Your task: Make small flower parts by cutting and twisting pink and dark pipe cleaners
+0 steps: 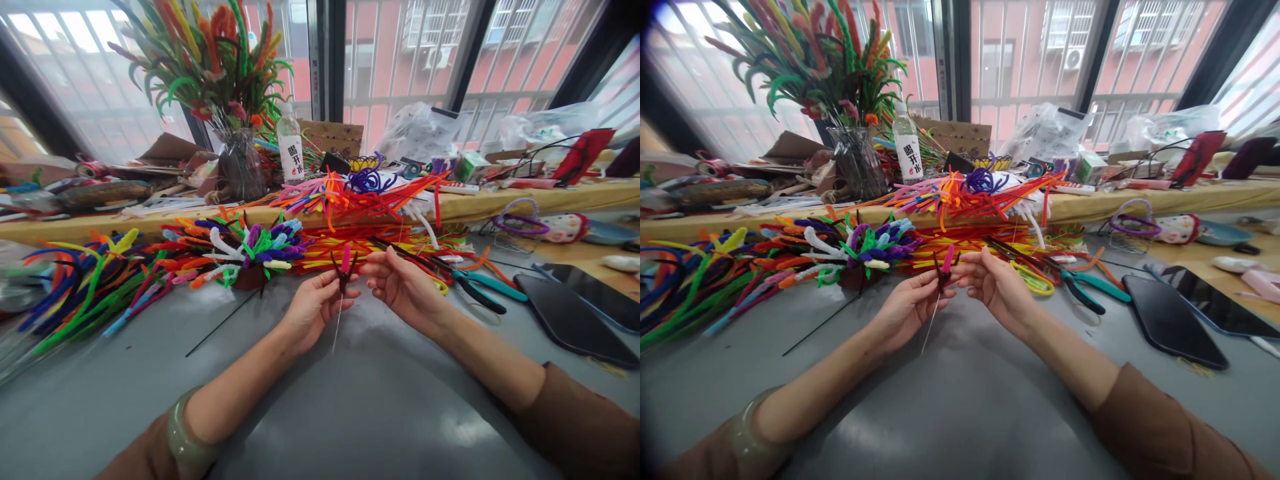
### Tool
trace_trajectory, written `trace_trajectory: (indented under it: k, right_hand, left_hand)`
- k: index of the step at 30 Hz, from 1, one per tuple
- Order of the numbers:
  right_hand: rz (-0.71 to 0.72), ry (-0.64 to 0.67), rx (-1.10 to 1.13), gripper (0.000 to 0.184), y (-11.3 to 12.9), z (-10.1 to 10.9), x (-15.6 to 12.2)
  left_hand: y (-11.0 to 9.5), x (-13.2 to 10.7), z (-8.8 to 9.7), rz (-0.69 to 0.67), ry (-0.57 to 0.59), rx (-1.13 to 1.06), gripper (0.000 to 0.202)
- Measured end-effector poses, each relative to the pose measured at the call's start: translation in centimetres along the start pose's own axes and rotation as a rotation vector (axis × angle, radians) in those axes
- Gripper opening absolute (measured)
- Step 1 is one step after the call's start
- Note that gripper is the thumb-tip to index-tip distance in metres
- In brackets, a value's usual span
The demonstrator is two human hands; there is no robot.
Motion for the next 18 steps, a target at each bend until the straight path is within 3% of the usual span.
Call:
trace_trajectory:
  k: [6, 10, 15, 18]
  right_hand:
    - [0.052, -0.018, -0.096, 0.035, 0.3, 0.5, 0.3]
    - [0.066, -0.103, -0.361, 0.034, -0.1, 0.9, 0.2]
    - [0.038, 0.002, -0.619, 0.043, -1.2, 0.1, 0.1]
    - [0.213, -0.057, -0.794, 0.039, -0.9, -0.2, 0.0]
  left_hand:
    - [-0.2, -0.2, 0.0, -0.005, 0.018, -0.048, 0.018]
    - [-0.5, -0.3, -0.2, -0.041, 0.042, -0.069, 0.031]
    - [-0.8, -0.3, -0.5, -0.088, 0.113, -0.124, 0.05]
    - [-0.9, -0.3, -0.5, -0.114, 0.122, -0.112, 0.056]
Point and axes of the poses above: each hand's wrist, its own x-axis towards the middle knuckle, its own z-axis out of the back of the hand, y = z × x, the point moved 5 cm from there along x, towards the middle knuckle, and after that the axes turned 11 degrees about -y, right-handed, at the moved point
